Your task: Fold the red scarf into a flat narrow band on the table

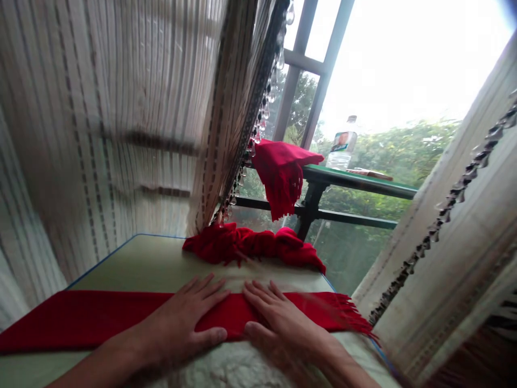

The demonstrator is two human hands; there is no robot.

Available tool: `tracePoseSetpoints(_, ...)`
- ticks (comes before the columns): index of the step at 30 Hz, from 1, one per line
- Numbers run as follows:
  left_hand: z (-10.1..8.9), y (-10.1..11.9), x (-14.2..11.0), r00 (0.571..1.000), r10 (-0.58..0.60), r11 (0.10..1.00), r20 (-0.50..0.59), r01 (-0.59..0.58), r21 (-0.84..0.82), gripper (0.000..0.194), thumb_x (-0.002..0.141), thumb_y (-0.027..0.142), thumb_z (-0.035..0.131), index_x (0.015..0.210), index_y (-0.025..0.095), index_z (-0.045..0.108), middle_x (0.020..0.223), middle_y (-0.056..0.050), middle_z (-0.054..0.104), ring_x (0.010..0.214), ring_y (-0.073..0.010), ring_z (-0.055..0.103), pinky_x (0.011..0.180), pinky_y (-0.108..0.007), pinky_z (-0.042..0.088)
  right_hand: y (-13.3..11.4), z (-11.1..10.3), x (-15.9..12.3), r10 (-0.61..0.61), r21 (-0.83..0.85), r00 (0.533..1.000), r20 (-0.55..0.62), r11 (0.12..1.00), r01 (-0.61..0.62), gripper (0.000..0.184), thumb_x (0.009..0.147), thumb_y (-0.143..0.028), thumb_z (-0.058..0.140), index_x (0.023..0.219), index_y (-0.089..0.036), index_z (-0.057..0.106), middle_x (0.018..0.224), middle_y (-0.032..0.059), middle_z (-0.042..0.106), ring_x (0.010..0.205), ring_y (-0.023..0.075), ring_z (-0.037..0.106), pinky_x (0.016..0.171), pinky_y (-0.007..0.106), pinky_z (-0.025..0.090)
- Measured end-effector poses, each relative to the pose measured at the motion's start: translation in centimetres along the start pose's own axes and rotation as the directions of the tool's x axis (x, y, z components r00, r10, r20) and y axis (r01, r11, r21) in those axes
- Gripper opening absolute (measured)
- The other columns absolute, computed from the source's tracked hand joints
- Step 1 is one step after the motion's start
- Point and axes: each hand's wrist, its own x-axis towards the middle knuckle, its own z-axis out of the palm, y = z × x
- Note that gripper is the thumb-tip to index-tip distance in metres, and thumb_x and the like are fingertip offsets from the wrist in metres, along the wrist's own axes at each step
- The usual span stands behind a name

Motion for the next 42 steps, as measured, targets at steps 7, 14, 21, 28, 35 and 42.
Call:
tracePoseSetpoints(7, 0.4, -0.4, 0.3, 0.999, 0.030, 1.000, -0.024, -0.030, -0.007, 0.078, 0.093, 0.070, 0.058, 0.159, 0.030, 0.042, 0.168, -0.006, 0.029, 0.157, -0.0391, 0.022, 0.126, -0.062, 0.021, -0.2, 0.6, 0.4, -0.022, -0.015, 1.000, -0.006, 1.000, 0.022, 0.080, 0.100, -0.059, 0.053, 0.162, -0.013, 0.032, 0.170, 0.0141, 0.027, 0.160, 0.0286, 0.018, 0.129, 0.057, 0.008)
tracePoseSetpoints(14, -0.2, 0.1, -0.1, 1.000, 0.014, 1.000, 0.011, -0.014, -0.001, 0.079, 0.095, 0.069, 0.057, 0.160, 0.028, 0.039, 0.169, -0.008, 0.025, 0.157, -0.0382, 0.020, 0.126, -0.063, 0.019, -0.7, 0.1, 0.1, -0.006, 0.010, 1.000, 0.009, 1.000, 0.005, 0.078, 0.099, -0.056, 0.057, 0.162, -0.015, 0.035, 0.169, 0.0141, 0.029, 0.159, 0.0281, 0.020, 0.130, 0.055, 0.009)
tracePoseSetpoints(21, 0.1, 0.0, 0.5, 1.000, -0.002, 1.000, 0.029, 0.003, -0.030, 0.074, 0.102, 0.072, 0.037, 0.162, 0.028, 0.035, 0.169, -0.006, 0.026, 0.159, -0.0337, 0.017, 0.128, -0.061, 0.015, -1.2, 0.8, 0.8, 0.026, -0.040, 0.999, -0.038, 0.999, -0.028, 0.076, 0.098, -0.052, 0.059, 0.161, -0.015, 0.037, 0.170, 0.0133, 0.027, 0.159, 0.0299, 0.019, 0.129, 0.058, 0.011)
tracePoseSetpoints(28, 0.8, -0.2, 0.6, 0.998, 0.013, 0.999, -0.064, -0.016, -0.044, 0.071, 0.098, 0.065, 0.055, 0.158, 0.030, 0.044, 0.167, -0.007, 0.034, 0.156, -0.0367, 0.025, 0.127, -0.061, 0.019, -1.2, 1.5, 0.9, 0.036, -0.030, 0.998, -0.044, 0.999, -0.037, 0.073, 0.099, -0.050, 0.056, 0.161, -0.017, 0.038, 0.169, 0.0134, 0.030, 0.159, 0.0299, 0.022, 0.129, 0.059, 0.012)
tracePoseSetpoints(35, 0.6, -0.1, 0.5, 0.999, 0.018, 0.999, -0.043, -0.019, -0.032, 0.078, 0.094, 0.072, 0.056, 0.159, 0.031, 0.042, 0.167, -0.009, 0.033, 0.157, -0.0374, 0.023, 0.127, -0.062, 0.019, -0.9, 1.3, 0.6, 0.015, -0.026, 0.998, -0.064, 1.000, -0.017, 0.080, 0.093, -0.056, 0.065, 0.160, -0.019, 0.041, 0.169, 0.0147, 0.030, 0.158, 0.0320, 0.023, 0.129, 0.060, 0.015)
tracePoseSetpoints(42, 0.8, -0.3, 0.4, 0.998, 0.029, 0.999, -0.062, -0.031, -0.025, 0.082, 0.092, 0.074, 0.057, 0.160, 0.031, 0.041, 0.168, -0.008, 0.033, 0.157, -0.0370, 0.025, 0.127, -0.059, 0.020, -1.4, 1.1, 0.7, 0.037, -0.028, 0.999, -0.033, 0.999, -0.038, 0.086, 0.091, -0.059, 0.066, 0.160, -0.015, 0.040, 0.169, 0.0164, 0.029, 0.159, 0.0325, 0.021, 0.129, 0.059, 0.014)
